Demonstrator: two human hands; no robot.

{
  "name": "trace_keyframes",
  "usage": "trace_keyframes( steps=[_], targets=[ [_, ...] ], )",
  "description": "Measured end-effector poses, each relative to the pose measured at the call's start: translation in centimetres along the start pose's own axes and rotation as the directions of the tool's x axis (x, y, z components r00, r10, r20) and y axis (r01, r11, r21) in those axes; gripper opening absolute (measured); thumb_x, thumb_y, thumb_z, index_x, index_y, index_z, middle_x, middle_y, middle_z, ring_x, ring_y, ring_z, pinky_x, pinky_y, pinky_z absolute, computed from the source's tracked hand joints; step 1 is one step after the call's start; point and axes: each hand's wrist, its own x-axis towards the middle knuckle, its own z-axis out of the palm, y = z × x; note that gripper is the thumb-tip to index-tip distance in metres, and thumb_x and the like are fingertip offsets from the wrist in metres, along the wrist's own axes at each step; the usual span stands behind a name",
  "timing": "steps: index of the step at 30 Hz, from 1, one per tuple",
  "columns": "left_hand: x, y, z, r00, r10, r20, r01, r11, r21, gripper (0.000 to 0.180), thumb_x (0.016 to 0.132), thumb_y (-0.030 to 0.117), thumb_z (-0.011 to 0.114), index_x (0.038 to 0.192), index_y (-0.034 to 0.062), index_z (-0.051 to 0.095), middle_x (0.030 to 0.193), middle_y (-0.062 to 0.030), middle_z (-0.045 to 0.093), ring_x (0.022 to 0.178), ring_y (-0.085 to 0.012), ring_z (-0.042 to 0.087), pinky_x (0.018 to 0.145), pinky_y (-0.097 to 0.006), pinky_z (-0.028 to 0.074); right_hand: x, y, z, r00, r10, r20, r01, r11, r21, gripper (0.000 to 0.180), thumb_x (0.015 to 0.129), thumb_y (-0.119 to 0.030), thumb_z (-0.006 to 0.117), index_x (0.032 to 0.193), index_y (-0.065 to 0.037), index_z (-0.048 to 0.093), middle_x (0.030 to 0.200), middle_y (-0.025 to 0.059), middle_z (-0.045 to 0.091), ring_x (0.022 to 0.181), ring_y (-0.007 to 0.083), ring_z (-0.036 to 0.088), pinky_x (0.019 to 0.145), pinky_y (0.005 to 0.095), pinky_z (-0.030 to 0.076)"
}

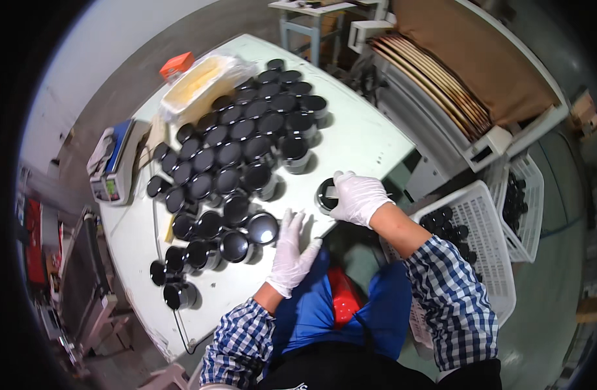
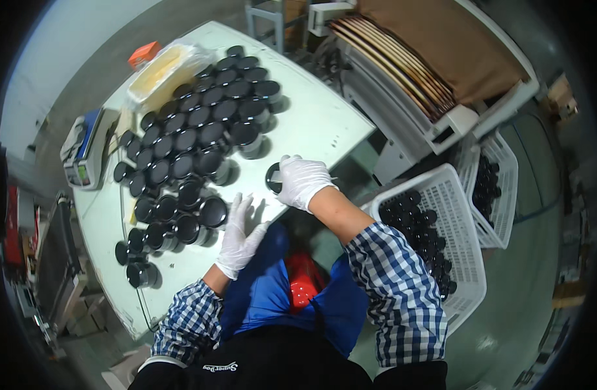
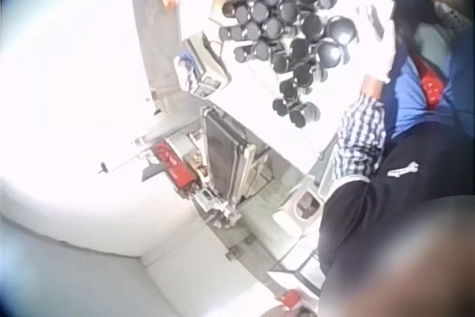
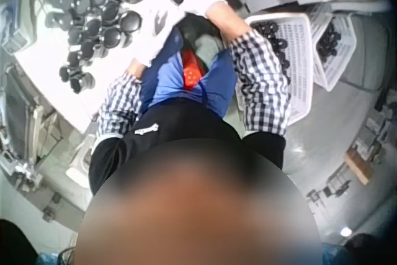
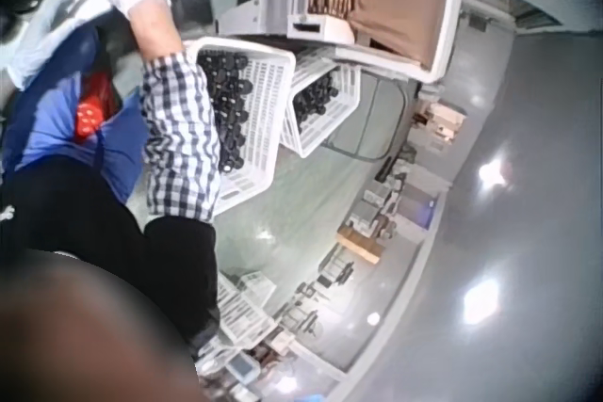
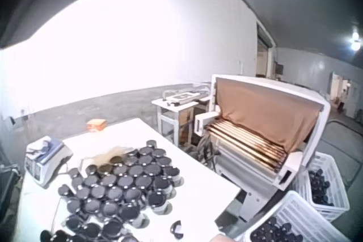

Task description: Packing black jars from a workstation table into plastic crates after applying labels or tape.

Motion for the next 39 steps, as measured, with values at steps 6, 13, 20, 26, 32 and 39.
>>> trace_keyframes(
  steps=[6,13,20,26,32,39],
  targets=[
    [-2.0,-0.4,-1.3,0.997,-0.014,-0.076,0.03,0.977,0.213,0.083,0.085,0.033,0.067,0.149,0.0041,0.023,0.149,-0.0383,0.018,0.128,-0.0508,0.04,0.105,-0.046,0.039,1.9,-3.4,-0.1,0.999,0.046,-0.002,-0.046,0.999,0.007,0.06,0.066,-0.043,0.075,0.107,-0.003,0.058,0.105,0.0224,0.064,0.097,0.0358,0.065,0.084,0.0429,0.053],
    [-3.9,-1.8,-4.6,0.993,-0.028,-0.112,0.048,0.982,0.18,0.083,0.087,0.03,0.063,0.151,0.0031,0.018,0.151,-0.033,0.022,0.131,-0.0469,0.039,0.106,-0.044,0.038,2.0,-4.0,1.9,0.998,0.042,-0.057,-0.041,0.999,0.008,0.093,0.069,-0.047,0.077,0.139,0.001,0.04,0.114,0.0242,0.059,0.101,0.0354,0.065,0.085,0.0417,0.053],
    [-4.3,-5.4,-8.3,0.996,-0.021,-0.09,0.024,0.999,0.032,0.062,0.089,0.017,0.062,0.143,0.0019,0.035,0.138,-0.0238,0.048,0.129,-0.0363,0.046,0.108,-0.038,0.037,0.5,-2.7,6.8,0.943,0.071,-0.324,0.243,0.514,0.822,0.034,0.091,-0.022,0.065,0.11,0.0,0.049,0.104,0.0113,0.062,0.085,0.0153,0.063,0.066,0.025,0.052],
    [-5.0,-4.7,-9.6,0.984,0.167,-0.056,-0.144,0.948,0.285,0.032,0.088,0.011,0.062,0.119,0.0033,0.059,0.117,-0.0172,0.063,0.112,-0.0328,0.06,0.097,-0.038,0.047,-4.8,-4.7,5.8,1.0,0.001,-0.024,0.023,-0.201,0.979,0.02,0.092,-0.019,0.058,0.099,0.0,0.057,0.078,0.0083,0.061,0.059,0.0142,0.058,0.056,0.0243,0.048],
    [-5.5,-0.8,-6.4,0.985,-0.033,-0.171,0.006,0.987,-0.161,0.017,0.088,0.008,0.067,0.104,0.0026,0.064,0.098,-0.0067,0.067,0.085,-0.0156,0.062,0.079,-0.027,0.05,-7.0,-6.8,6.5,0.976,0.013,0.218,-0.184,-0.49,0.852,0.009,0.092,-0.009,0.063,0.096,-0.001,0.061,0.084,0.0064,0.062,0.073,0.0136,0.06,0.065,0.0247,0.049],
    [-3.1,5.2,-3.9,0.963,-0.255,0.09,0.27,0.87,-0.414,0.015,0.088,0.012,0.072,0.094,0.003,0.062,0.08,0.0035,0.058,0.073,-0.0034,0.051,0.068,-0.018,0.043,-8.1,-7.1,7.2,0.995,0.07,0.077,-0.036,-0.466,0.884,0.012,0.091,-0.013,0.068,0.096,-0.004,0.063,0.082,0.0015,0.062,0.075,0.009,0.058,0.068,0.0239,0.047]
  ],
)
